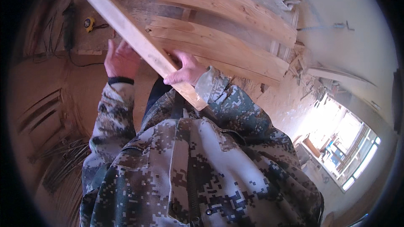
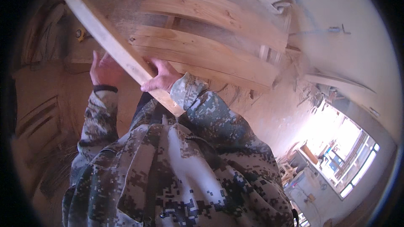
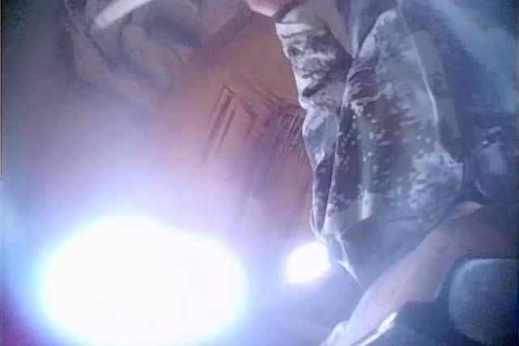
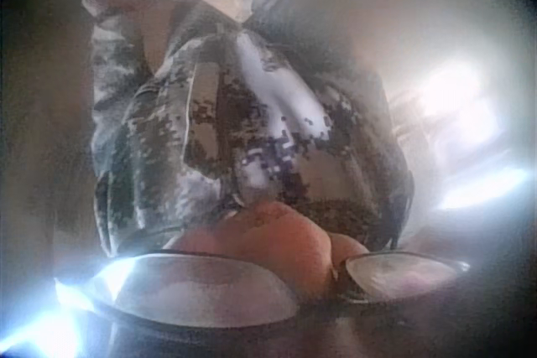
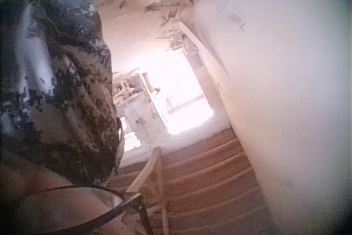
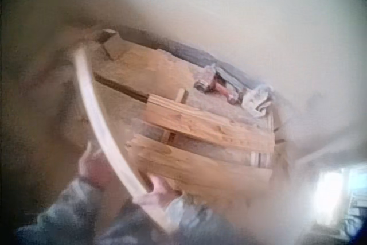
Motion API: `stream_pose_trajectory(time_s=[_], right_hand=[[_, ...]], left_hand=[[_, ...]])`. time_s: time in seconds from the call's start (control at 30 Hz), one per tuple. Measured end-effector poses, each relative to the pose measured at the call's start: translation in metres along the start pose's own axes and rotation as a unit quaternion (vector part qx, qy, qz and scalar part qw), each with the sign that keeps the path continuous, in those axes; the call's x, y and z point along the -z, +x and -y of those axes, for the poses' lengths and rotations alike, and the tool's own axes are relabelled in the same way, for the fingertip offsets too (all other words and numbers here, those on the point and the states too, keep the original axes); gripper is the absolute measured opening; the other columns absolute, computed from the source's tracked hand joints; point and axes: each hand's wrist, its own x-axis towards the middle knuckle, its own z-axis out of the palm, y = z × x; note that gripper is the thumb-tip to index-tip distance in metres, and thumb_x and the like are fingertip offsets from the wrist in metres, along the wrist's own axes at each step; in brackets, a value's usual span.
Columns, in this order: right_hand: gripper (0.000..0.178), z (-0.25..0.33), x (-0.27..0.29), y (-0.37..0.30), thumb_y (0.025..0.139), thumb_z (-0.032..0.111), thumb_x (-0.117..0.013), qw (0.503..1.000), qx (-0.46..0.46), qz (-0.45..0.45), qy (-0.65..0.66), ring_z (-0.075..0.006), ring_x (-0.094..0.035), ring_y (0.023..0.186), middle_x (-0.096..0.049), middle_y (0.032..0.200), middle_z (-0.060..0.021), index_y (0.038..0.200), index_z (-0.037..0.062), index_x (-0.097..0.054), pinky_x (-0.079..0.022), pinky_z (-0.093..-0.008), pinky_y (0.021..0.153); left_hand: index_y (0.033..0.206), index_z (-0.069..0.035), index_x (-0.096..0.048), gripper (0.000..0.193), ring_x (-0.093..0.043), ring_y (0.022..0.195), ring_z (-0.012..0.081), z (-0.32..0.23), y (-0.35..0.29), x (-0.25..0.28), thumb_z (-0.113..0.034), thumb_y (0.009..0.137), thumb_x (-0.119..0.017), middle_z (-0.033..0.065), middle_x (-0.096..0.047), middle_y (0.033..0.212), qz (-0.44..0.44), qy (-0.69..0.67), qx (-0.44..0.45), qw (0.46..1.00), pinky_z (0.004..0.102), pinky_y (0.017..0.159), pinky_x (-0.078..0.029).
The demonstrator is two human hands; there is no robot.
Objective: The person repeatedly picks up wooden planks, aligns them on a workbench, and marks them with a pencil. The person handles each plank individually, adjusting its position before marking it.
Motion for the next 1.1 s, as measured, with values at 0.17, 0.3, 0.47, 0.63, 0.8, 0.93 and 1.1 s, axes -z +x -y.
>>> stream_pose_trajectory(time_s=[0.17, 0.3, 0.47, 0.63, 0.8, 0.93, 1.1], right_hand=[[0.1, 0.0, 0.017, 0.0, 0.062, 0.028, -0.084, 0.993, -0.061, 0.059, -0.077, -0.0257, -0.045, 0.124, -0.047, 0.133, -0.0207, 0.14, -0.0068, -0.032, -0.034, -0.0341, 0.106], [0.096, 0.007, 0.061, -0.015, 0.067, 0.028, -0.081, 0.986, -0.108, 0.091, -0.092, -0.0257, -0.039, 0.131, -0.041, 0.139, -0.02, 0.142, -0.0051, -0.03, -0.028, -0.0345, 0.11], [0.089, 0.009, 0.106, -0.018, 0.068, 0.027, -0.079, 0.992, -0.106, 0.014, -0.07, -0.027, -0.042, 0.129, -0.047, 0.135, -0.0186, 0.137, -0.0079, -0.036, -0.03, -0.0368, 0.108], [0.083, 0.012, 0.11, -0.02, 0.069, 0.027, -0.075, 0.99, -0.063, -0.117, -0.054, -0.0292, -0.046, 0.124, -0.049, 0.132, -0.0197, 0.135, -0.0085, -0.039, -0.033, -0.0382, 0.107], [0.08, 0.0, 0.116, -0.013, 0.068, 0.021, -0.077, 0.981, -0.067, -0.18, 0.01, -0.0285, -0.048, 0.12, -0.05, 0.128, -0.0183, 0.132, -0.0092, -0.04, -0.035, -0.0393, 0.105], [0.078, -0.002, 0.13, -0.017, 0.068, 0.017, -0.078, 0.977, -0.029, -0.21, 0.036, -0.0287, -0.048, 0.118, -0.05, 0.125, -0.0171, 0.131, -0.0093, -0.041, -0.035, -0.0405, 0.105], [0.068, 0.008, 0.135, -0.014, 0.074, 0.001, -0.066, 0.947, 0.006, -0.312, 0.075, -0.0291, -0.047, 0.121, -0.047, 0.129, -0.0198, 0.135, -0.0081, -0.037, -0.034, -0.0419, 0.107]], left_hand=[[0.129, 0.002, -0.041, 0.06, -0.057, 0.1, 0.0427, -0.025, 0.044, -0.006, -0.047, 0.094, -0.039, 0.0283, -0.056, 0.113, -0.064, 0.014, -0.145, 0.987, 0.0549, 0.09, -0.045], [0.122, 0.007, -0.043, 0.066, -0.057, 0.088, 0.0402, -0.021, 0.056, -0.006, -0.053, 0.095, -0.036, 0.0274, -0.057, 0.103, -0.027, -0.084, -0.141, 0.986, 0.0524, 0.084, -0.046], [0.116, 0.0, -0.053, 0.065, -0.063, 0.082, 0.0401, -0.042, 0.085, -0.025, -0.059, 0.093, -0.036, 0.0255, -0.063, 0.099, -0.052, -0.141, -0.161, 0.975, 0.0534, 0.076, -0.051], [0.115, 0.006, -0.052, 0.066, -0.056, 0.101, 0.0452, -0.05, 0.086, -0.033, -0.055, 0.093, -0.037, 0.0312, -0.056, 0.114, -0.022, -0.17, -0.159, 0.972, 0.0546, 0.092, -0.044], [0.121, -0.004, -0.053, 0.06, -0.056, 0.106, 0.043, -0.05, 0.083, -0.036, -0.054, 0.094, -0.036, 0.0233, -0.057, 0.121, -0.016, -0.167, -0.155, 0.974, 0.0513, 0.093, -0.042], [0.125, -0.007, -0.049, 0.058, -0.056, 0.108, 0.0426, -0.053, 0.081, -0.048, -0.054, 0.094, -0.037, 0.0223, -0.056, 0.124, 0.027, -0.18, -0.148, 0.972, 0.0517, 0.094, -0.042], [0.126, -0.004, -0.048, 0.06, -0.055, 0.111, 0.0411, -0.071, 0.078, -0.06, -0.053, 0.094, -0.038, 0.0229, -0.055, 0.125, 0.042, -0.185, -0.156, 0.969, 0.0528, 0.099, -0.039]])
